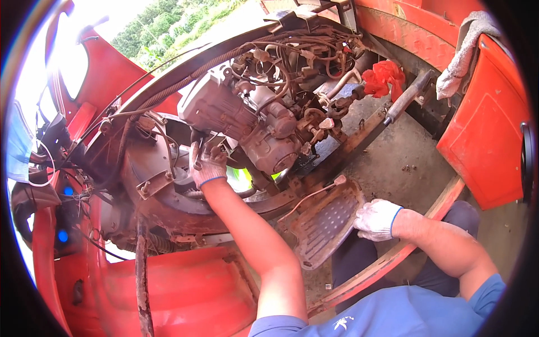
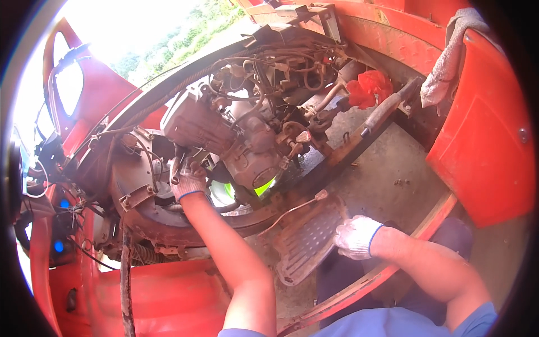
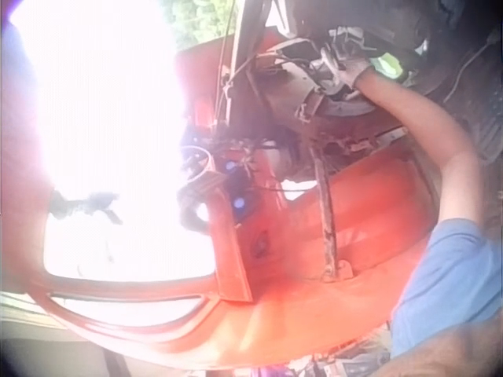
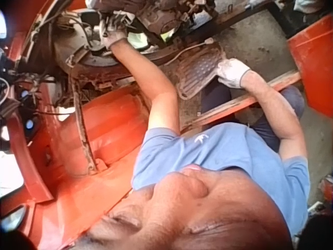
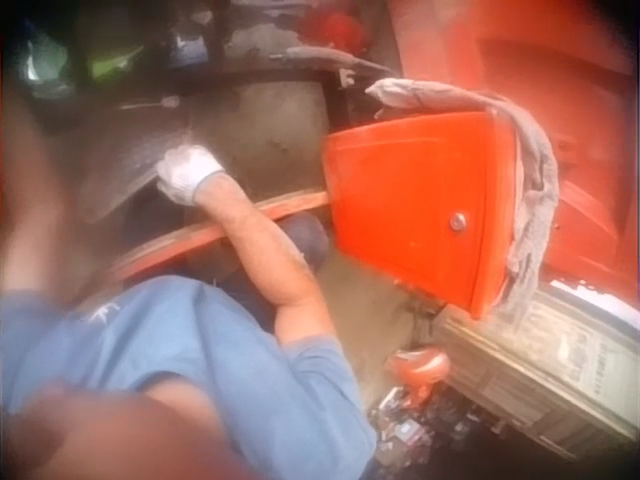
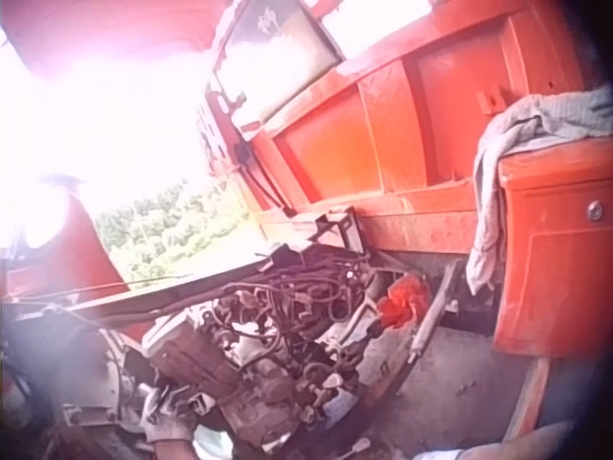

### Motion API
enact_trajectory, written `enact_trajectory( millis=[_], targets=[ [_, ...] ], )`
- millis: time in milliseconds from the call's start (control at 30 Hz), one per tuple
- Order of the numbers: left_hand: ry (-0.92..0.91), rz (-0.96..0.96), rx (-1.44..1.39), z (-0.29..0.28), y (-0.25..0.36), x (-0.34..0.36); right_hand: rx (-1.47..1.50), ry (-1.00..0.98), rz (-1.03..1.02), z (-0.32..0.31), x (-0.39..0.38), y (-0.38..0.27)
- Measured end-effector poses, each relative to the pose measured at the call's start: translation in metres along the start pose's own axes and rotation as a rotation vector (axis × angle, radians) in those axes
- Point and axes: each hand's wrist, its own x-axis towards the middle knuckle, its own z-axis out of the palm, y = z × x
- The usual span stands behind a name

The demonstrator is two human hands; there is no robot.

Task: The person uses wrenches to loosen and remove fasteners from a vehicle engine located within the cargo bed of a red three-wheeled vehicle.

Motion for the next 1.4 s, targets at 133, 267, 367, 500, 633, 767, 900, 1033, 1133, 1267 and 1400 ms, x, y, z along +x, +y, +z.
enact_trajectory(
  millis=[133, 267, 367, 500, 633, 767, 900, 1033, 1133, 1267, 1400],
  targets=[
    [-0.084, -0.396, -0.481, -0.029, 0.008, 0.071, 0.013, -0.016, -0.005, -0.004, 0.003, -0.005],
    [-0.299, -0.212, -0.26, -0.081, 0.027, 0.119, 0.017, 0.034, -0.06, 0.003, 0.005, -0.011],
    [-0.367, -0.278, -0.33, -0.089, 0.011, 0.106, 0.023, 0.021, -0.011, 0.003, 0.005, -0.004],
    [-0.229, -0.177, -0.275, -0.067, -0.008, 0.089, 0.038, 0.042, -0.02, 0.003, 0.003, -0.008],
    [-0.007, 0.082, 0.441, -0.023, -0.05, 0.058, 0.015, 0.04, -0.017, 0.005, 0.0, -0.003],
    [0.204, 0.151, 0.755, -0.045, -0.048, 0.067, -0.008, 0.022, -0.031, 0.006, 0.004, -0.007],
    [0.186, 0.213, 0.798, -0.039, -0.077, 0.069, 0.018, 0.011, -0.002, 0.009, -0.001, 0.002],
    [0.119, 0.835, 1.901, -0.11, -0.023, 0.126, 0.025, 0.021, -0.046, 0.006, 0.008, -0.011],
    [0.087, 0.078, 0.999, -0.047, -0.077, 0.118, 0.025, 0.016, 0.05, 0.01, -0.007, 0.004],
    [-0.033, 0.936, 1.894, -0.125, -0.011, 0.15, 0.01, 0.037, -0.08, 0.005, 0.008, -0.014],
    [-0.035, 0.22, 0.87, -0.067, -0.048, 0.109, 0.002, 0.018, -0.033, 0.009, 0.003, -0.005]
  ],
)
